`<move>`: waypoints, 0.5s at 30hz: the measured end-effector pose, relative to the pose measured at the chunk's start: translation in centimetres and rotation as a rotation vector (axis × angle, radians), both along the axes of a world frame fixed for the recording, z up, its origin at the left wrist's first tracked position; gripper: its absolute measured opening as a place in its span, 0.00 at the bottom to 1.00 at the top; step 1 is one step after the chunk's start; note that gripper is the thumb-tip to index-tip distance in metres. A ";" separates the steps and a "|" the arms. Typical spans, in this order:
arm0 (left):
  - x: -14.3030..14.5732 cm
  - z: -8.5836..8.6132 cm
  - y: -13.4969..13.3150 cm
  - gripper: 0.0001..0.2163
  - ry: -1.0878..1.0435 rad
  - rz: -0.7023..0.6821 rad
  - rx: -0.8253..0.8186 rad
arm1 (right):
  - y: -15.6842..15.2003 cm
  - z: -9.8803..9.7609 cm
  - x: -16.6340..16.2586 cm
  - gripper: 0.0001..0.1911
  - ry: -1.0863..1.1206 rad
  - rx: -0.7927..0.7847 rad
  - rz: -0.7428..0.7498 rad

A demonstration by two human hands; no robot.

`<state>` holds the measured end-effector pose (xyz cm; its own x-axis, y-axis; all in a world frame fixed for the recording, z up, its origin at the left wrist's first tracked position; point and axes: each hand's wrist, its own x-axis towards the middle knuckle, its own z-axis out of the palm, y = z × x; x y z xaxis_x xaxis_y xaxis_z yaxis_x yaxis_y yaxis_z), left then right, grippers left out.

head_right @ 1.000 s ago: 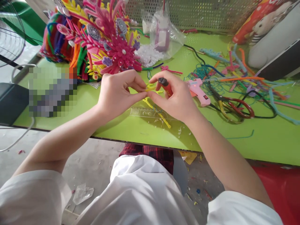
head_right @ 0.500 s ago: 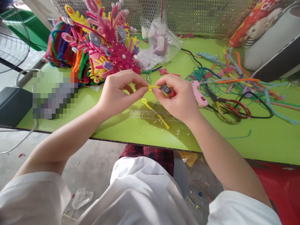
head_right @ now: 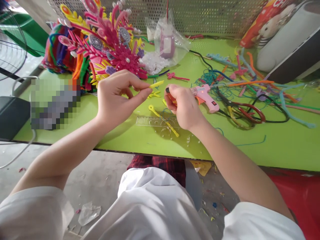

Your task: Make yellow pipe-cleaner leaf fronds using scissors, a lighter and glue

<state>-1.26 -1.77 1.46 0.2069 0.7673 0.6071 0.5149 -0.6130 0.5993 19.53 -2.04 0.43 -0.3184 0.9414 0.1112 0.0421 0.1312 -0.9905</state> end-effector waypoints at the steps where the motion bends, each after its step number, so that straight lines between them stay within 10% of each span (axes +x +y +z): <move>1: 0.0 -0.1 0.0 0.05 0.002 -0.002 0.005 | -0.1 0.0 -0.1 0.23 0.000 0.002 0.001; 15: 0.2 -0.2 0.0 0.07 0.043 0.011 0.026 | -0.1 -0.6 -0.2 0.23 -0.045 0.032 -0.054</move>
<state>-1.05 -1.81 1.23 0.2254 0.7536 0.6174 0.5466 -0.6225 0.5602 19.29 -2.12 -0.15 -0.2725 0.9536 0.1280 0.0945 0.1589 -0.9828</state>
